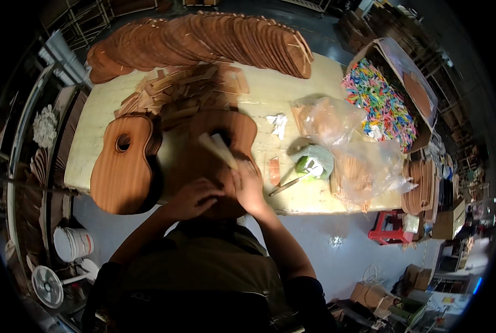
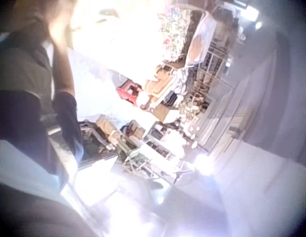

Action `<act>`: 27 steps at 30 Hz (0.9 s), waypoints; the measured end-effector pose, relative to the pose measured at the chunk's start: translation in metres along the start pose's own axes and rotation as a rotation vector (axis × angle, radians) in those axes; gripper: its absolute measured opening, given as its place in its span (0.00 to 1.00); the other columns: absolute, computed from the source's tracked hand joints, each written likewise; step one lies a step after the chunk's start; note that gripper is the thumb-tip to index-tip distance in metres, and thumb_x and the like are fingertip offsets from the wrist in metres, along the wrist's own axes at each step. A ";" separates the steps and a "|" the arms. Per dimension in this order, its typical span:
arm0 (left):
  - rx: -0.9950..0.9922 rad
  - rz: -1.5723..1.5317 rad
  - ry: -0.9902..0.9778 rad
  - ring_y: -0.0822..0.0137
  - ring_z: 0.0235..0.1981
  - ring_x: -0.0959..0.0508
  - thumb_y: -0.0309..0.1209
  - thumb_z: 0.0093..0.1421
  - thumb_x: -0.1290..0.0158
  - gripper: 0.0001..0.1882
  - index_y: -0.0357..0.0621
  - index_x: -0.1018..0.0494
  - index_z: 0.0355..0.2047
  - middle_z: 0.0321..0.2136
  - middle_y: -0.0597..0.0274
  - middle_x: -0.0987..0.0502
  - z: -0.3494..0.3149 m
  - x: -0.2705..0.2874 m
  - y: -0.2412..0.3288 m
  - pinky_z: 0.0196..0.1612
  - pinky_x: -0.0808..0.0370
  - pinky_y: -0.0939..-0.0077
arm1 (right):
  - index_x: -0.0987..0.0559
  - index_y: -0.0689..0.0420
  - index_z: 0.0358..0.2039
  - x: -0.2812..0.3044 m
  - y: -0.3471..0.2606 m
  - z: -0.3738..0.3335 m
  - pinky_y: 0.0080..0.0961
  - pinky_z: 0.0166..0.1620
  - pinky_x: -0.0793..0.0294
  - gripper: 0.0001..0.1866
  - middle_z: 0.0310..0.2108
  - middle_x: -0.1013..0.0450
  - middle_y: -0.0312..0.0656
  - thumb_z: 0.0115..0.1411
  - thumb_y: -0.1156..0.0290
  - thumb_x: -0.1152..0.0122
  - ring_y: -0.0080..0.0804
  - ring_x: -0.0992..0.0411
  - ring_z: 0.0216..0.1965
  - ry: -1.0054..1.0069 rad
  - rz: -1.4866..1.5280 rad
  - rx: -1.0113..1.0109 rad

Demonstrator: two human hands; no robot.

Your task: The person assembles ukulele bodies by applying glue to thin wooden strips and attaching them to the soundhole area. They then place the ukuleles into a vacuum press to secure the pieces.

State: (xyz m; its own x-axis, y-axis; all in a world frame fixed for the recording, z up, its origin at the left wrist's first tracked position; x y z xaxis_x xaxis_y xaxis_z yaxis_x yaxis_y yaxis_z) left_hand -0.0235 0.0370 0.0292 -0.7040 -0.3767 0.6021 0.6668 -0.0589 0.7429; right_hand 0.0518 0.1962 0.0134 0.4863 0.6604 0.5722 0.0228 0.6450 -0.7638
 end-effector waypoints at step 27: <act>-0.052 0.133 0.325 0.58 0.32 0.28 0.24 0.50 0.43 0.04 0.43 0.24 0.28 0.29 0.60 0.28 -0.014 0.002 -0.020 0.36 0.29 0.66 | 0.18 0.55 0.33 0.007 -0.016 -0.010 0.32 0.38 0.31 0.10 0.31 0.26 0.38 0.47 0.74 0.33 0.38 0.33 0.33 0.083 -0.373 0.187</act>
State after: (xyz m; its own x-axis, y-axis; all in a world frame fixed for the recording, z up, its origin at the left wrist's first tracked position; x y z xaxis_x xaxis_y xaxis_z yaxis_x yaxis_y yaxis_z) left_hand -0.0350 0.0243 0.0115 -0.5014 -0.6581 0.5617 0.7646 -0.0331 0.6436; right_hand 0.0631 0.1865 0.0264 0.5439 0.3400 0.7672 0.0557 0.8976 -0.4372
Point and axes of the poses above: each hand's wrist, its own z-axis towards the middle knuckle, its own x-axis out of the back of the hand, y = z × x, the point moved 4 cm from there along z, towards the middle knuckle
